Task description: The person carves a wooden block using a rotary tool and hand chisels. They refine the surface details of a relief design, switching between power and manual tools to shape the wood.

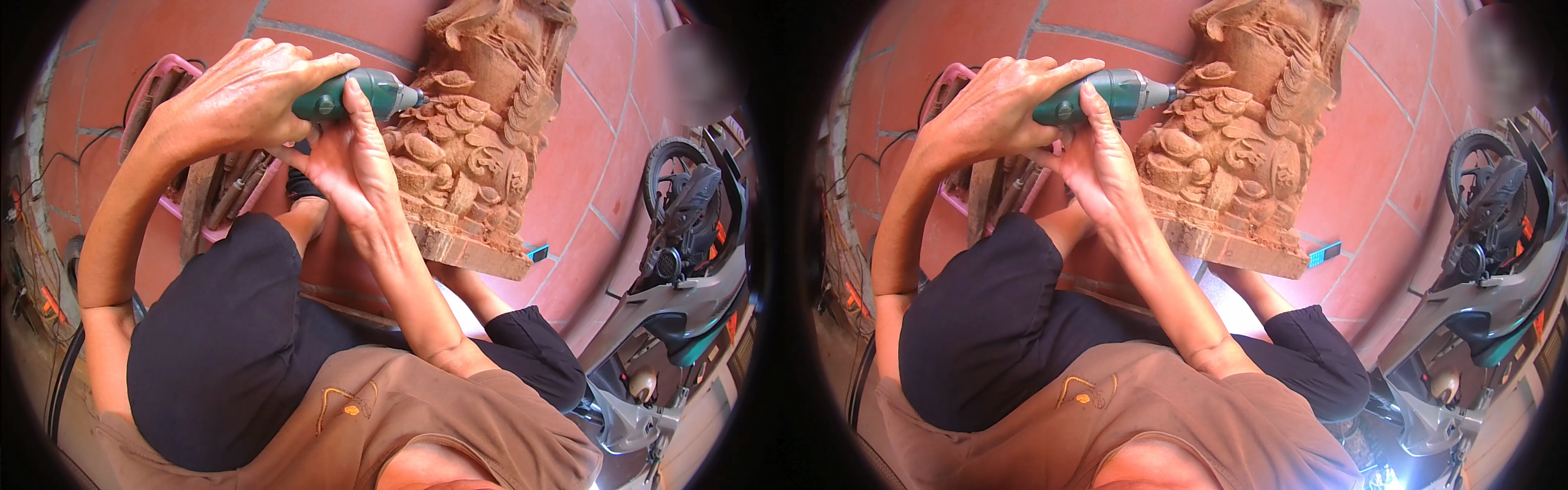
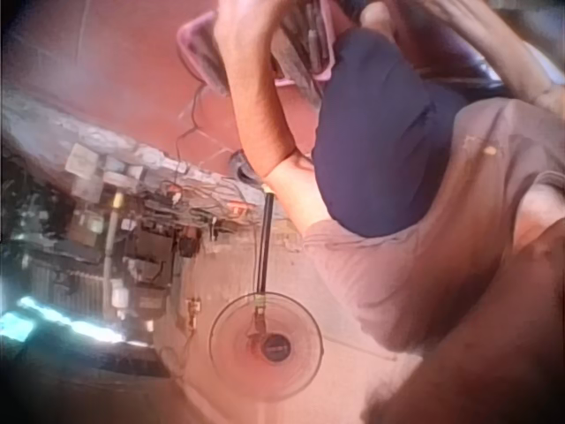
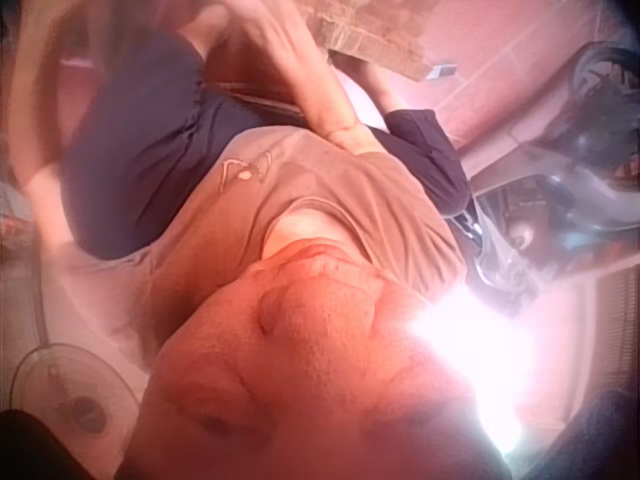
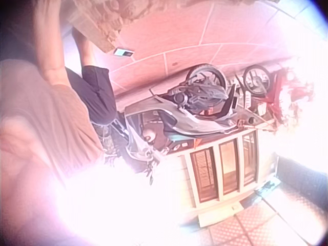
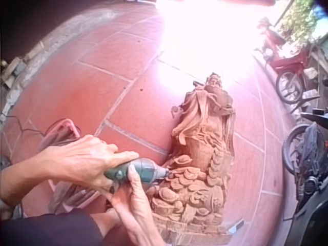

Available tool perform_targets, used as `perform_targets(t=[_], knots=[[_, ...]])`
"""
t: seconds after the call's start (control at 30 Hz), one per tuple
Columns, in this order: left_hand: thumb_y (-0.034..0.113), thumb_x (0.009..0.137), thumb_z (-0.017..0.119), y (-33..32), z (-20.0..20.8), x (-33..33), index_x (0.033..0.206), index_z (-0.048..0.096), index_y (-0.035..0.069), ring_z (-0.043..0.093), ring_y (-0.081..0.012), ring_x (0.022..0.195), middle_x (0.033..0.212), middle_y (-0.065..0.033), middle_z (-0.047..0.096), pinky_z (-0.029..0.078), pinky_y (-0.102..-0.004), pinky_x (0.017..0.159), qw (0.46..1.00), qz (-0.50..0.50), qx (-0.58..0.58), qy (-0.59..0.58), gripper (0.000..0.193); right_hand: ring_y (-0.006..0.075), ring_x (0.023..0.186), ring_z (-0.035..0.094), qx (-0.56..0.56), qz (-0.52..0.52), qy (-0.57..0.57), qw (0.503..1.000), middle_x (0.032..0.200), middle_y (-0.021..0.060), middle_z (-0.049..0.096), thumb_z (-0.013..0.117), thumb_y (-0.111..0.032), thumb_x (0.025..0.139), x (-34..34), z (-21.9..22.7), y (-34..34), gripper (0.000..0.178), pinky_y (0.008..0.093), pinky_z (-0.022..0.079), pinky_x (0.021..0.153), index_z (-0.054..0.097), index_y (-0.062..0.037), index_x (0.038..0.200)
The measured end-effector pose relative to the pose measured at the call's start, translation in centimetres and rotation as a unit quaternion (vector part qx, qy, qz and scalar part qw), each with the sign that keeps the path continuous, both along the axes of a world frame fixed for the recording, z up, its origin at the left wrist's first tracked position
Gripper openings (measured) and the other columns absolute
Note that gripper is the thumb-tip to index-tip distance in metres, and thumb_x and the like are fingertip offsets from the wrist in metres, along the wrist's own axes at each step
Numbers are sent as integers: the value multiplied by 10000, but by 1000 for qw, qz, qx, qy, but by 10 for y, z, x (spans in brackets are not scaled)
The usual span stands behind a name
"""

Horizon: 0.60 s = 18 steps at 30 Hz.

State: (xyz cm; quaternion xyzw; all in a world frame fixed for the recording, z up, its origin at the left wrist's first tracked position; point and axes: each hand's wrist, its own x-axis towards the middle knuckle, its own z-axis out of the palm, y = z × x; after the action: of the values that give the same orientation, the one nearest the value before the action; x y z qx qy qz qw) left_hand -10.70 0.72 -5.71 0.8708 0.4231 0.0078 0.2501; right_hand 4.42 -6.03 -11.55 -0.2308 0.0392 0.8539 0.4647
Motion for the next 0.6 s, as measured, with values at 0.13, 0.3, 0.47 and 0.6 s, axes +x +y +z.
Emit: perform_targets(t=[0.13,0.3,0.47,0.6], knots=[[124,660,738,2,-1,-2,1389,504,176,635,-353,898,1017,-156,665,469,-440,790,1000,9,6,-12,768,242,1320,455,13,3,4,1000,1388,60,498,600,-423,954,-3,0,3,541,607,391,1052,425,-156,1390],[124,650,738,6,4,-5,1386,507,167,628,-345,880,1012,-151,667,461,-440,764,998,-22,29,-42,773,236,1307,466,15,-10,5,1000,1384,58,503,602,-422,954,-4,10,3,549,597,390,1060,421,-148,1394],[128,660,733,9,6,4,1377,515,156,628,-335,870,958,-136,661,464,-436,759,999,-21,6,-47,750,231,1302,465,3,-12,-15,1000,1380,58,508,601,-427,953,2,7,3,553,589,383,1069,422,-140,1392],[126,673,728,11,4,10,1362,530,140,632,-330,856,913,-129,652,472,-433,756,999,-18,-5,-37,717,233,1304,463,7,-17,-14,1000,1386,61,505,596,-428,955,5,3,3,548,583,384,1072,427,-135,1386]])
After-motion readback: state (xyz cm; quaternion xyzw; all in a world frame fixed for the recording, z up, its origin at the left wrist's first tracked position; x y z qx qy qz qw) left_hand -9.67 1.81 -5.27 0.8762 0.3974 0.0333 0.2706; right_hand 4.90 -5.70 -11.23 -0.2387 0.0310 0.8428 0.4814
